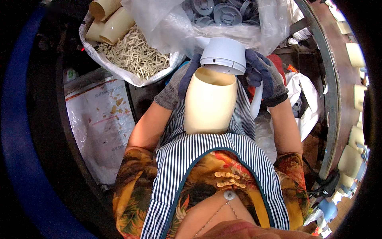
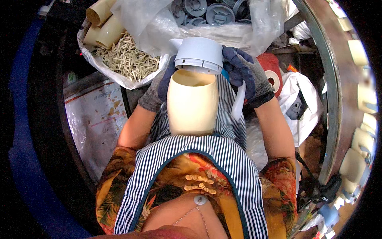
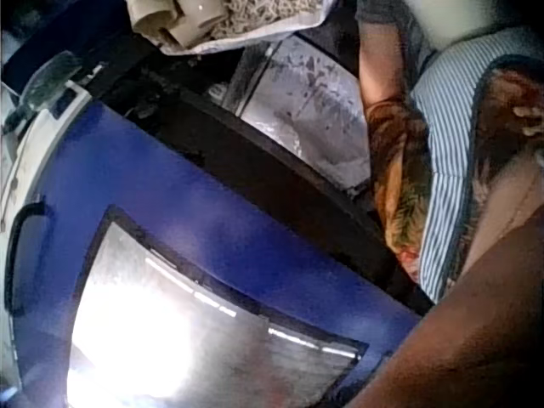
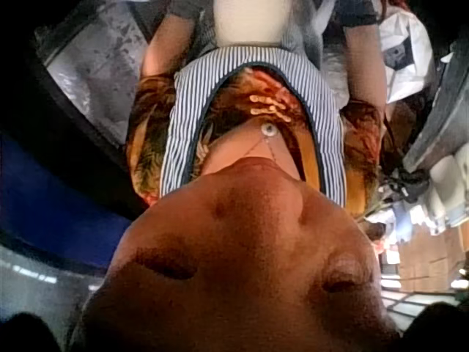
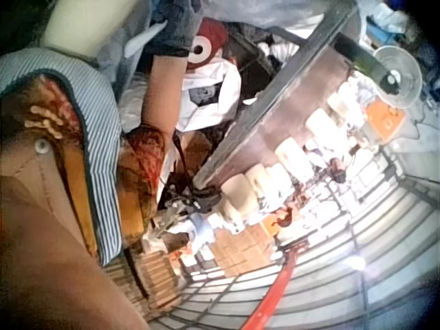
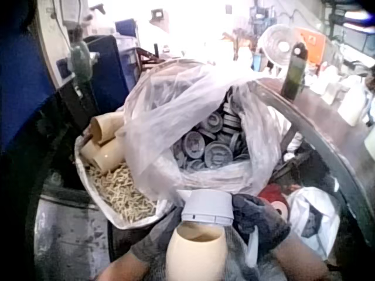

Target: The person repeatedly picks up a beige cylindrical plastic body and a grey circular plastic cap. They align and press the cap onto the top of the cylinder to assemble the unit, then place the finished item on a nearby table. The process is repeated continuously with items from a large bag.

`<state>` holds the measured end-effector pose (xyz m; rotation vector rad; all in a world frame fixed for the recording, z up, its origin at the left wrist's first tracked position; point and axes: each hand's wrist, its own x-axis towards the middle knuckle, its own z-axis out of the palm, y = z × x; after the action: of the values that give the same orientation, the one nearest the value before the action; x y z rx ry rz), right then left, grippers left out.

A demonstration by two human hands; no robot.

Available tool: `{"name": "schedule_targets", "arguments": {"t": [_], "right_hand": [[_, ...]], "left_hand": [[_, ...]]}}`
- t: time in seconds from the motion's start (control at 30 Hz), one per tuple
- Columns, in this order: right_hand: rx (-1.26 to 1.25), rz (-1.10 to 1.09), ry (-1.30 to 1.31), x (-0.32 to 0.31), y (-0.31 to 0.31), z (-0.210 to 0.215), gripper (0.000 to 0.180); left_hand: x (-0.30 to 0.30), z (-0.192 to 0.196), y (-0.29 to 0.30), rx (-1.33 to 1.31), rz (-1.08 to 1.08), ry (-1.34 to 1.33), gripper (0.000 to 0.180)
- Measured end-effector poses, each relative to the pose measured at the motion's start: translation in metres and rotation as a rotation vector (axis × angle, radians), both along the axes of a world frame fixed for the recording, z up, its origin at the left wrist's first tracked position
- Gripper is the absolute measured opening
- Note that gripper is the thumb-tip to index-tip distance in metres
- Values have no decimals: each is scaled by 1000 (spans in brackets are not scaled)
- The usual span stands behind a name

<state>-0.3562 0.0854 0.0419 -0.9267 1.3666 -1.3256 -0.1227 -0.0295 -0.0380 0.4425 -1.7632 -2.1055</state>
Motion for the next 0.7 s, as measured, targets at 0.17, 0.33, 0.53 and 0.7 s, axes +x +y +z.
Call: {"name": "schedule_targets", "arguments": {"t": [0.17,0.33,0.53,0.7], "right_hand": [[251,-80,-172,4,-10,5,34],[236,-23,-207,-4,-12,-4,36],[188,-28,-147,-2,-8,-6,37],[163,-92,-101,6,-7,-3,35]], "left_hand": [[-8,-5,6,318,22,104,66],[-10,4,9,704,71,187,71],[-6,12,3,423,26,99,65],[0,33,0,-88,22,88,55]]}}
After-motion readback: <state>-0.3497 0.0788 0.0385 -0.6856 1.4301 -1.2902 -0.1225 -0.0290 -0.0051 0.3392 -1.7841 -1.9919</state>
